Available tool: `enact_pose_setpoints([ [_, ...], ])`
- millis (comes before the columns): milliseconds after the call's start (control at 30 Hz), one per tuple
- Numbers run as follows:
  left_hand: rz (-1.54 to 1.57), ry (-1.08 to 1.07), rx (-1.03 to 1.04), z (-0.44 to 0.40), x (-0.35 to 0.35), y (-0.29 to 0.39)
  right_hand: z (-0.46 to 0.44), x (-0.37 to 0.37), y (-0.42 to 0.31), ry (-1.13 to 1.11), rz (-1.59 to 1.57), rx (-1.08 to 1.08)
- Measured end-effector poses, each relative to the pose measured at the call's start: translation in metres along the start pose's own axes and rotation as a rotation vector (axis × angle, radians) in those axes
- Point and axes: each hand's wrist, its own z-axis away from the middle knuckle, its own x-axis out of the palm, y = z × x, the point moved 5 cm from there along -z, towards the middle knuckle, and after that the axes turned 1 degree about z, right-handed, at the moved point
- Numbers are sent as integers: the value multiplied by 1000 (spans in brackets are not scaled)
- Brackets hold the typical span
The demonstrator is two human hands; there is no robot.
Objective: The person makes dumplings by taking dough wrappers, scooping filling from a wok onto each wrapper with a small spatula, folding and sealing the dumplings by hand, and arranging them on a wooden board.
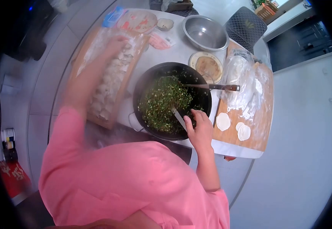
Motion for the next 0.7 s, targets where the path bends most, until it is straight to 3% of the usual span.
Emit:
enact_pose_setpoints([
  [367,-131,-100,18,-21,34,-18,-1,3,14,19,-47,57],
  [533,-179,-111,124,-21,37,-20,-4,-6,33,78,-3,109],
  [600,13,-156,139,-41,44,-54,-2,-20,66,183,70,212],
  [700,-122,-145,131,-23,20,-21,15,-24,180,446,-74,488],
])
